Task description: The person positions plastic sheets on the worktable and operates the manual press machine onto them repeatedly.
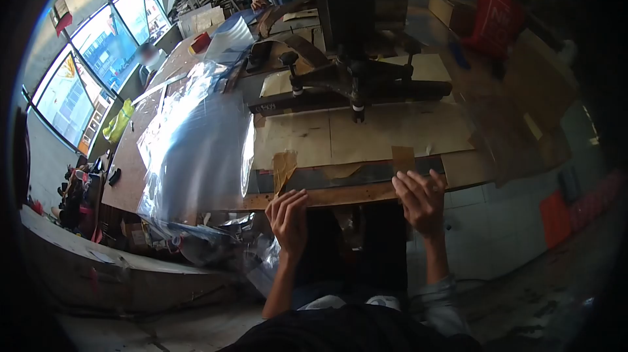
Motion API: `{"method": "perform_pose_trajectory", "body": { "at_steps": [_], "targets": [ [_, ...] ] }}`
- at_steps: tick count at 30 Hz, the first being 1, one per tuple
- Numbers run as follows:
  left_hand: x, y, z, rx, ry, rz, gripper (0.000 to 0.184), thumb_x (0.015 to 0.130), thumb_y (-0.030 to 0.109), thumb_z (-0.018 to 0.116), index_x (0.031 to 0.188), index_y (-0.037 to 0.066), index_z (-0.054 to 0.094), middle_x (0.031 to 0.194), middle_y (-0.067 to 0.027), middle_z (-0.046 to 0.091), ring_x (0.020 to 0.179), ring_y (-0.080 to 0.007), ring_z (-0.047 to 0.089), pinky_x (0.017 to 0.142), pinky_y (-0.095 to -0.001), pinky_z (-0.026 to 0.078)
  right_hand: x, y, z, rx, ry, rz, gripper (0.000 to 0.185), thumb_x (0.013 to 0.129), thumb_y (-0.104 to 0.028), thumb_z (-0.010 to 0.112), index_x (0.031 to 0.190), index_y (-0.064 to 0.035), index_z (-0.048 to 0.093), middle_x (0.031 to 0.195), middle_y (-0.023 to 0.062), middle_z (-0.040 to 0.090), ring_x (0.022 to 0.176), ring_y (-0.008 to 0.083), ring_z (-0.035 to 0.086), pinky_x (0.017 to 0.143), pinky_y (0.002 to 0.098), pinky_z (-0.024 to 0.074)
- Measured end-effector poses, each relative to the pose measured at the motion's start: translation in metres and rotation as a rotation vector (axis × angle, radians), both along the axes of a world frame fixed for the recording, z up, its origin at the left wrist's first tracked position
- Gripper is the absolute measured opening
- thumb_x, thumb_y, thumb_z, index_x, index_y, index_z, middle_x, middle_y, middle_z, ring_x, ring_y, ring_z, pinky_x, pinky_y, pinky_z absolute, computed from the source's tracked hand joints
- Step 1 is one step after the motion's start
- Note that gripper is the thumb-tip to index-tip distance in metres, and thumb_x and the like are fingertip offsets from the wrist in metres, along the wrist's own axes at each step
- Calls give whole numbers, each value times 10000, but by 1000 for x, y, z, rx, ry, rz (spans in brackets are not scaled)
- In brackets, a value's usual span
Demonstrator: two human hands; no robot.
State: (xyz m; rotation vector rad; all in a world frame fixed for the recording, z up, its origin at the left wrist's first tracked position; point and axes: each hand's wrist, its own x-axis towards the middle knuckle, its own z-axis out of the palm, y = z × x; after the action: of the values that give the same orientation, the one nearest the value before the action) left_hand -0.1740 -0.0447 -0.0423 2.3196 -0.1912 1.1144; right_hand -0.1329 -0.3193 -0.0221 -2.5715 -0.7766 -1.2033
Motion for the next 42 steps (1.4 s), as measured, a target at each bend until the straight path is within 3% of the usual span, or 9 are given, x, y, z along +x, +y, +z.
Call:
{"method": "perform_pose_trajectory", "body": {
  "at_steps": [6,19,23,27,30,33,35,37,42],
  "targets": [
    [4,2,42,75,-45,-36,153,831,74,663,981,100,679,1024,4,698,999,-173,630,962,-380,385,14,-6,57,-41,19,60,205,853,-84,631,1048,-112,685,1008,-11,700,920,144,638,923,394,438],
    [7,-14,85,136,-36,-143,122,795,85,683,912,118,680,908,14,693,939,-150,642,935,-367,389,31,-22,107,42,75,31,232,797,-45,653,1015,-107,703,939,18,719,876,176,655,886,361,447],
    [-29,-13,92,240,-29,-343,93,745,129,730,816,155,676,808,28,681,816,-118,657,879,-358,427,-19,-41,114,88,328,33,182,844,-128,620,989,-108,726,966,47,719,927,240,649,930,434,424],
    [-71,24,75,190,100,-465,83,720,203,747,748,171,676,764,56,664,777,-78,648,834,-311,473,-77,-52,120,-58,780,258,309,797,-321,699,1061,-165,721,1096,28,694,1042,233,619,957,432,398],
    [-77,48,63,68,263,-564,171,739,314,709,719,150,662,757,29,660,747,-130,647,816,-336,467,-83,-57,106,109,1066,526,430,786,-435,698,1090,-131,709,1178,68,656,1091,239,607,968,423,414],
    [-68,58,48,-91,334,-454,236,812,345,631,755,121,675,768,-7,662,770,-186,653,834,-375,458,-65,-55,86,390,1042,312,488,796,-479,681,1079,-82,699,1196,119,638,1119,277,596,947,408,449],
    [-53,52,48,-133,386,-211,269,892,311,554,867,77,685,842,-56,677,857,-244,648,891,-398,421,-37,-41,72,445,890,45,451,819,-352,709,1144,-45,649,1192,137,623,1105,324,592,891,379,487],
    [-31,45,46,-75,453,39,264,892,282,580,1010,63,667,928,-77,668,920,-262,621,903,-401,398,-12,-26,54,517,773,-219,456,829,-272,718,1200,-30,608,1198,139,607,1098,333,589,875,371,489],
    [24,13,44,174,578,308,529,808,321,706,1256,87,551,1100,-87,548,1033,-274,517,871,-409,390,14,-1,23,564,707,-294,505,831,-160,712,1278,-12,530,1190,146,565,927,256,577,789,353,498]
  ]
}}
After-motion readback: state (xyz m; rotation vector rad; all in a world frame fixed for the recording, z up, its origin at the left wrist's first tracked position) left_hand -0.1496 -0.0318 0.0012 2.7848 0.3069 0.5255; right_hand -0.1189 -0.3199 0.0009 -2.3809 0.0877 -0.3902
